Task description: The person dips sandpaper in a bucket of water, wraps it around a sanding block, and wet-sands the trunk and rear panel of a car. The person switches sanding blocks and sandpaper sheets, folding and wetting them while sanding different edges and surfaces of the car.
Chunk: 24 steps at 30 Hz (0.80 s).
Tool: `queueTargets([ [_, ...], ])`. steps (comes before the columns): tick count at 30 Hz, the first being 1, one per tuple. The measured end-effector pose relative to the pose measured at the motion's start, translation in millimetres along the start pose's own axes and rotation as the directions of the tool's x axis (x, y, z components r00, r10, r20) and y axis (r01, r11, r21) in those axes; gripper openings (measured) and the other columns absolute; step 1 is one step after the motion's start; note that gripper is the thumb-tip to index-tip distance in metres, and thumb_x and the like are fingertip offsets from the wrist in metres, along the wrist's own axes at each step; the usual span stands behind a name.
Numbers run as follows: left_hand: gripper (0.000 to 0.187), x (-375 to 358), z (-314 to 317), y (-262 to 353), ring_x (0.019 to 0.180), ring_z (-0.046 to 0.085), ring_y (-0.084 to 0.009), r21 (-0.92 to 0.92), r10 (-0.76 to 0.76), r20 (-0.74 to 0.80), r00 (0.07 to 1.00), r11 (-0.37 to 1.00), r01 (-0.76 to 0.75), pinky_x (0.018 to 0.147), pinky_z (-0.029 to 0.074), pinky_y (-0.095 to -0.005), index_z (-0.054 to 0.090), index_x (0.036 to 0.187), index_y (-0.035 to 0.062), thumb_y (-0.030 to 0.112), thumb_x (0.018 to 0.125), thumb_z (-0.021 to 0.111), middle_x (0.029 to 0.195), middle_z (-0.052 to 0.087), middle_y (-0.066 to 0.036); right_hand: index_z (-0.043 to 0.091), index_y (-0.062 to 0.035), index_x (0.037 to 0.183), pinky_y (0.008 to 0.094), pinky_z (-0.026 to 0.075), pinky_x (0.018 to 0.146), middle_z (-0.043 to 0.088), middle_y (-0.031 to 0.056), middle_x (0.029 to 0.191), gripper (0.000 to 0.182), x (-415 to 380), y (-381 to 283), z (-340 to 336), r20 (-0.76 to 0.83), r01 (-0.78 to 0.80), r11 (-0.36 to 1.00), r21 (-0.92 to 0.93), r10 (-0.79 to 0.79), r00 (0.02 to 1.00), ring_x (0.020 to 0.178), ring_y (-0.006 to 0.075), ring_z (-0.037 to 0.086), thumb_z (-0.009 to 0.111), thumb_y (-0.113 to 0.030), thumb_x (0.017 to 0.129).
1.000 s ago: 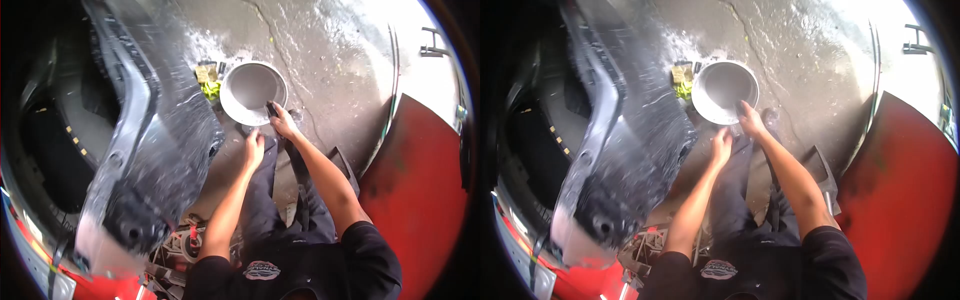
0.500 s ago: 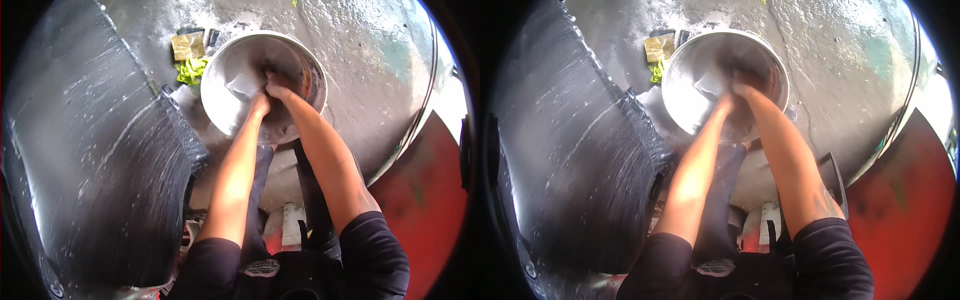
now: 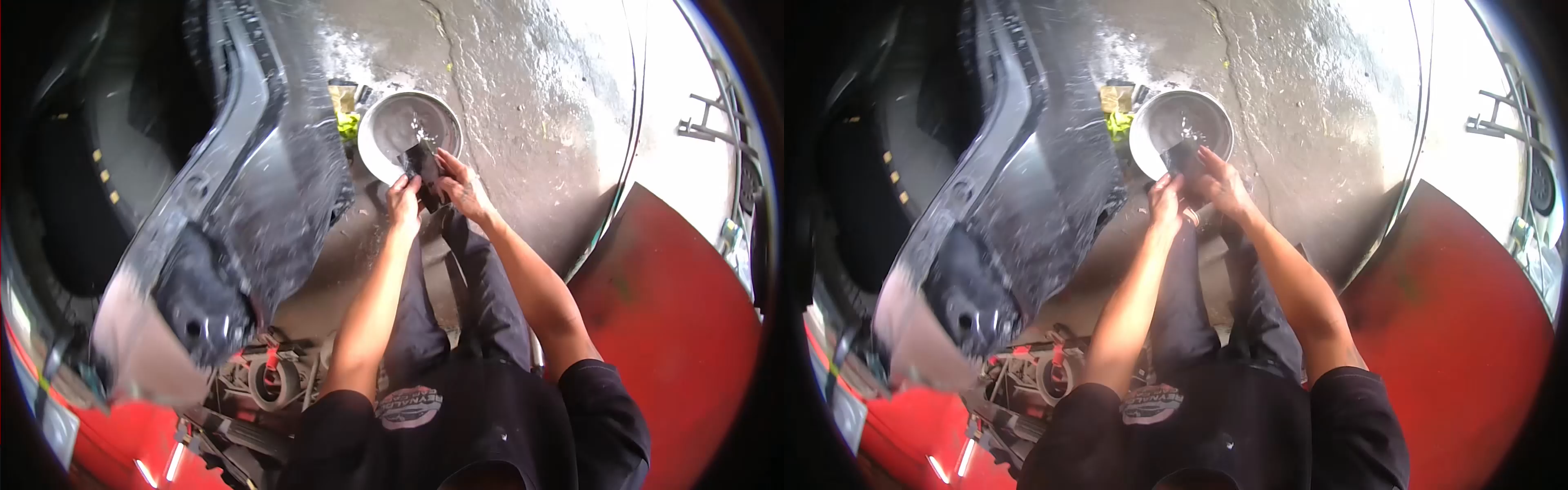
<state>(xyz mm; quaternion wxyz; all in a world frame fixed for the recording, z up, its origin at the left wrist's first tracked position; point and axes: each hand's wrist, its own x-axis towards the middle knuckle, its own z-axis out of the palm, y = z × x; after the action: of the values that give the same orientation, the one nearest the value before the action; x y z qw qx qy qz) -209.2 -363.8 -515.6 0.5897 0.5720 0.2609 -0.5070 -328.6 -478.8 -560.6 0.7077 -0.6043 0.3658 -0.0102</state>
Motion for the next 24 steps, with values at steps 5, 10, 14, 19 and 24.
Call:
queueTargets([
  [5,0.011,-74,15,15,0.08,0.066,-0.0132,-0.096,0.155,-0.088,0.984,0.982,-0.163,0.071,0.056,-0.0312,0.068,0.103,0.0077,0.016,0.101,0.061,0.09,0.068,-0.002,0.052,0.0025,0.149,0.0409,0.048,0.11,0.053,0.0284,0.152,0.058,-69,-92,12,0.157,0.475,0.734,-0.485,-0.461,0.873,0.13,0.0393,0.06,0.054,0.002,0.091],
  [10,0.019,-117,-8,-14,0.089,0.059,-0.0163,-0.371,0.005,-0.088,0.996,0.928,-0.038,0.082,0.05,-0.0379,0.066,0.093,0.0123,0.03,0.098,0.061,0.092,0.065,0.0,0.057,0.0048,0.143,0.0486,0.039,0.119,0.047,0.0297,0.156,0.056,-128,-118,45,0.315,0.497,0.596,-0.631,-0.388,0.866,0.141,0.0473,0.048,0.057,-0.006,0.088],
  [14,0.017,-159,-66,-37,0.071,0.062,-0.0134,-0.036,0.201,-0.264,0.943,0.975,-0.218,0.059,0.05,-0.0346,0.072,0.096,0.0098,0.026,0.097,0.067,0.082,0.067,-0.003,0.051,0.0093,0.145,0.0535,0.042,0.116,0.049,0.0371,0.149,0.066,-169,-135,60,0.637,0.719,0.538,-0.439,-0.378,0.672,0.139,0.0512,0.048,0.061,-0.006,0.082],
  [19,0.019,-180,-142,-37,0.085,0.074,-0.0241,-0.369,0.052,-0.272,0.961,0.917,-0.154,0.072,0.062,-0.0403,0.071,0.109,0.0031,0.016,0.099,0.059,0.1,0.074,-0.01,0.047,0.0017,0.148,0.0508,0.049,0.109,0.056,0.0313,0.143,0.07,-197,-198,113,0.77,0.774,0.567,-0.283,-0.347,0.536,0.131,0.0483,0.056,0.064,-0.002,0.08],
  [24,0.04,-238,-218,-26,0.072,0.072,-0.0317,-0.594,0.026,-0.085,0.996,0.801,-0.072,0.065,0.065,-0.04,0.064,0.121,0.0048,0.034,0.108,0.04,0.094,0.073,-0.015,0.064,-0.0043,0.124,0.0491,0.056,0.091,0.071,0.0212,0.112,0.039,-199,-196,196,0.773,0.862,0.454,-0.224,-0.456,0.441,0.107,0.0423,0.067,0.07,-0.008,0.085],
])
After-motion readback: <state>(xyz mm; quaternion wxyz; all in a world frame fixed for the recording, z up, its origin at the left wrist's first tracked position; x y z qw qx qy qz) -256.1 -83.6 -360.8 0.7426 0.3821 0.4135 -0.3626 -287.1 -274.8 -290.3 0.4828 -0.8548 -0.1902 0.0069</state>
